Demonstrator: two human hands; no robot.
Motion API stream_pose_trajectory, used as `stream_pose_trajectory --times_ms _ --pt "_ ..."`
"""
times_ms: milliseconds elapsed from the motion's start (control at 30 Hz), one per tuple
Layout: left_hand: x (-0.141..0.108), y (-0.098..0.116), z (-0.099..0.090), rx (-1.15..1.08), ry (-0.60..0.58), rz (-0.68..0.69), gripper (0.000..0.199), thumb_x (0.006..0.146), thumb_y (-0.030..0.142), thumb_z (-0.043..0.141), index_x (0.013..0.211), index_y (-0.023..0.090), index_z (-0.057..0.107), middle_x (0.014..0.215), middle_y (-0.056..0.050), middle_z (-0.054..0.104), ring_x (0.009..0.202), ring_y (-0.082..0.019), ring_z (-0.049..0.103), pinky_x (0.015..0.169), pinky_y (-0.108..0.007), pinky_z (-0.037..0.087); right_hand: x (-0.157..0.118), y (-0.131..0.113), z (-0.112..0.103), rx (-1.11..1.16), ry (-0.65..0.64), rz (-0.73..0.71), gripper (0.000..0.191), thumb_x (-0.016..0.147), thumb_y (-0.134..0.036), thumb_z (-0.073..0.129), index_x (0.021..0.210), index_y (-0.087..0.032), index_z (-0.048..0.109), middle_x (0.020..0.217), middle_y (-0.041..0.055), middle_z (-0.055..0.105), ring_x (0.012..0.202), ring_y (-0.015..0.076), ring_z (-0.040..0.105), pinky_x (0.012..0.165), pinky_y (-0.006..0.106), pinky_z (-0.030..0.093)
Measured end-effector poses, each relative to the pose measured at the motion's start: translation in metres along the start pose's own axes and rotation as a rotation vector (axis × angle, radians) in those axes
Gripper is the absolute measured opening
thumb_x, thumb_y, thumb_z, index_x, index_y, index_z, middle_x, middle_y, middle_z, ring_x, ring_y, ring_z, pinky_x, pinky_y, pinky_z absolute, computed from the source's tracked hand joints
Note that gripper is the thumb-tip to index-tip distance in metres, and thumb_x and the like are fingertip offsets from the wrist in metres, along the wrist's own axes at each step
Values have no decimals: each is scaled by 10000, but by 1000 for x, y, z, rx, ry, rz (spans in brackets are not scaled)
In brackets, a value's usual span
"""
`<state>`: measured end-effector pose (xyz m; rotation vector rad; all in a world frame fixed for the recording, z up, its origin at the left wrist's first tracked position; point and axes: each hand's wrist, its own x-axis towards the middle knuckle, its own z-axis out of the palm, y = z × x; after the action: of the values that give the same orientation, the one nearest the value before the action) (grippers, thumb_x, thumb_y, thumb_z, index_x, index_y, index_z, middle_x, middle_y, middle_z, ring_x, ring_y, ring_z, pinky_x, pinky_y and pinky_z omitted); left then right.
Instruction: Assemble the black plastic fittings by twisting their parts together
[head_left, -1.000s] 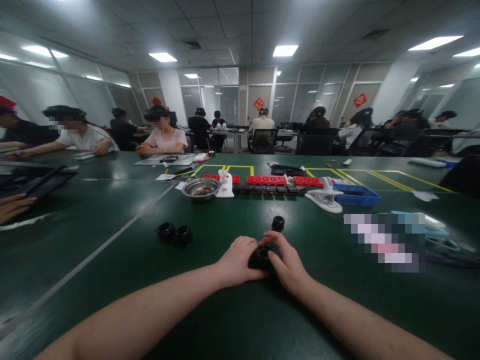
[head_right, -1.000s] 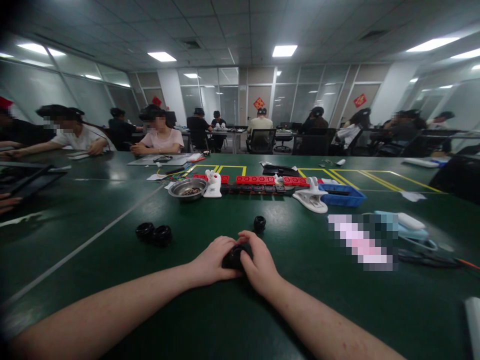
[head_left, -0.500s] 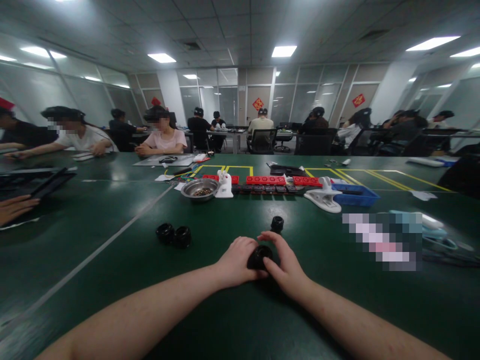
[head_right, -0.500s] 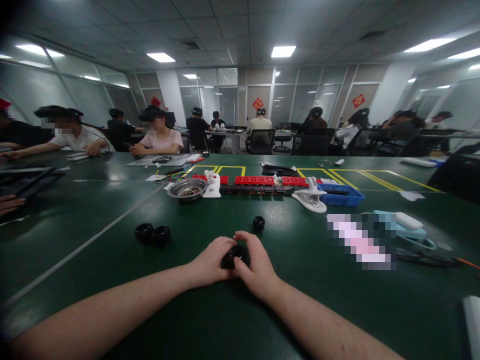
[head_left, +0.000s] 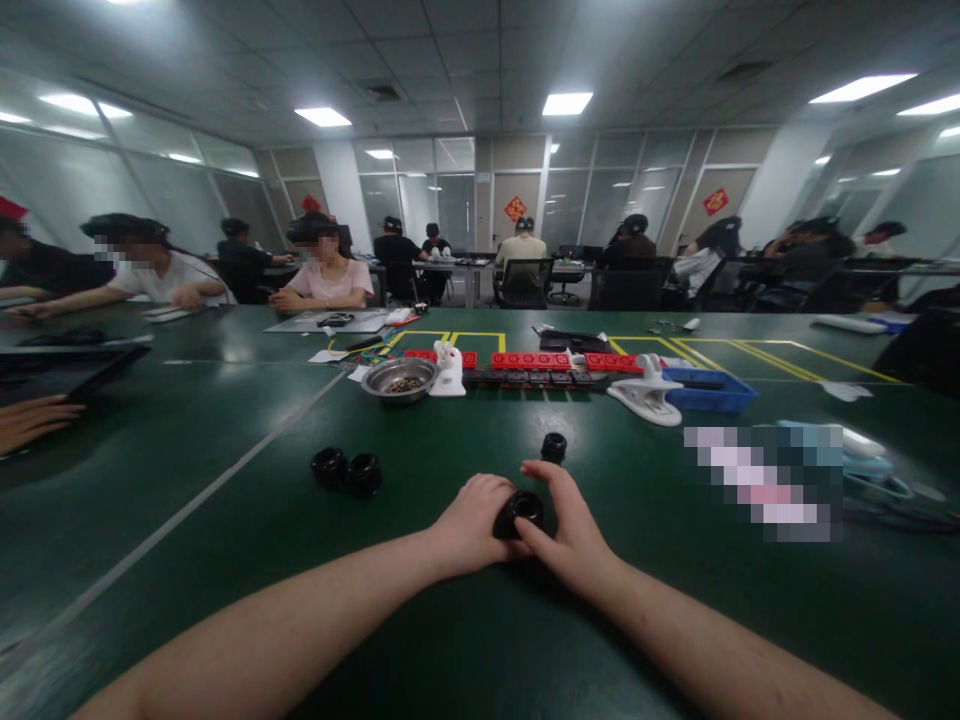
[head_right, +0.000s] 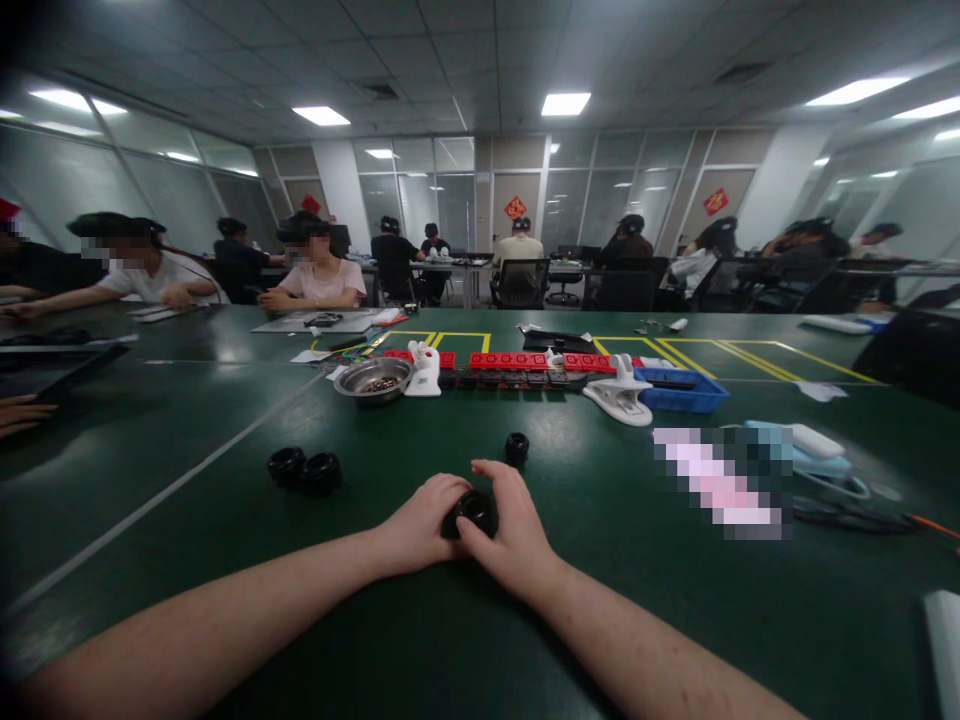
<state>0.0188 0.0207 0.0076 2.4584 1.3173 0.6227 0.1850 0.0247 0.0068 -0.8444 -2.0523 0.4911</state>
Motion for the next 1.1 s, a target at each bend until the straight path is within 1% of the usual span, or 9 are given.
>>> stream_pose_trajectory --times_ms 100,200,300,433,567,667,833,933,1100 --pt "0 1 0 -2 2 5 394 615 394 663 911 178 519 987 -61 539 929 -241 482 852 -388 376 1 1 1 -61 28 60 473 663 -246 596 1088 -184 397 995 86 498 940 241 489 828 423 408" --pt "0 1 -1 -12 -3 8 415 622 380 657 953 177 511 988 -61 543 935 -243 481 860 -390 369 1 1 2 -63 4 56 420 662 -207 569 1054 -190 417 929 67 520 893 230 506 816 425 413" --pt "0 0 0 -22 -10 7 514 623 382 653 1055 169 474 1032 -74 532 966 -249 467 878 -397 358 1 -2 1 5 -43 -16 440 669 -132 481 1096 -193 394 1009 79 513 968 223 488 873 417 384" --pt "0 -1 1 -10 -1 -10 445 616 391 656 968 160 512 1003 -77 532 944 -247 472 864 -393 367 0 -3 -2 20 -47 -35 494 686 -159 493 1159 -194 354 1120 100 467 1058 240 440 916 431 349" --pt "0 0 -1 5 5 6 400 616 371 661 922 154 524 986 -75 536 926 -241 476 852 -380 375 1 -2 0 -32 -7 55 496 671 -239 583 1120 -188 380 1026 92 496 969 245 482 856 427 395" --pt "0 0 -1 -2 -14 8 417 616 368 661 950 163 519 979 -65 541 921 -238 480 851 -377 378 2 -1 2 -17 -28 87 463 669 -214 564 1098 -180 393 951 76 517 902 229 510 829 420 412" --pt "0 -3 2 -9 -14 -15 522 618 381 657 1058 161 480 1046 -81 520 985 -253 453 889 -399 357 0 -2 0 81 -105 -44 514 677 -137 478 1168 -176 333 1100 101 475 1048 227 451 917 418 357" --pt "0 -2 1 -4 -11 -28 433 608 377 665 956 166 515 1019 -74 526 962 -249 464 877 -395 367 -1 -2 -1 44 -55 -19 536 687 -185 529 1182 -181 322 1132 111 450 1063 243 437 916 428 354" --pt "0 2 -3 -14 -14 -8 393 620 375 660 928 173 521 984 -61 537 928 -239 480 852 -387 379 1 0 2 -22 -4 81 469 678 -243 586 1102 -186 394 965 76 510 912 229 505 825 411 415"
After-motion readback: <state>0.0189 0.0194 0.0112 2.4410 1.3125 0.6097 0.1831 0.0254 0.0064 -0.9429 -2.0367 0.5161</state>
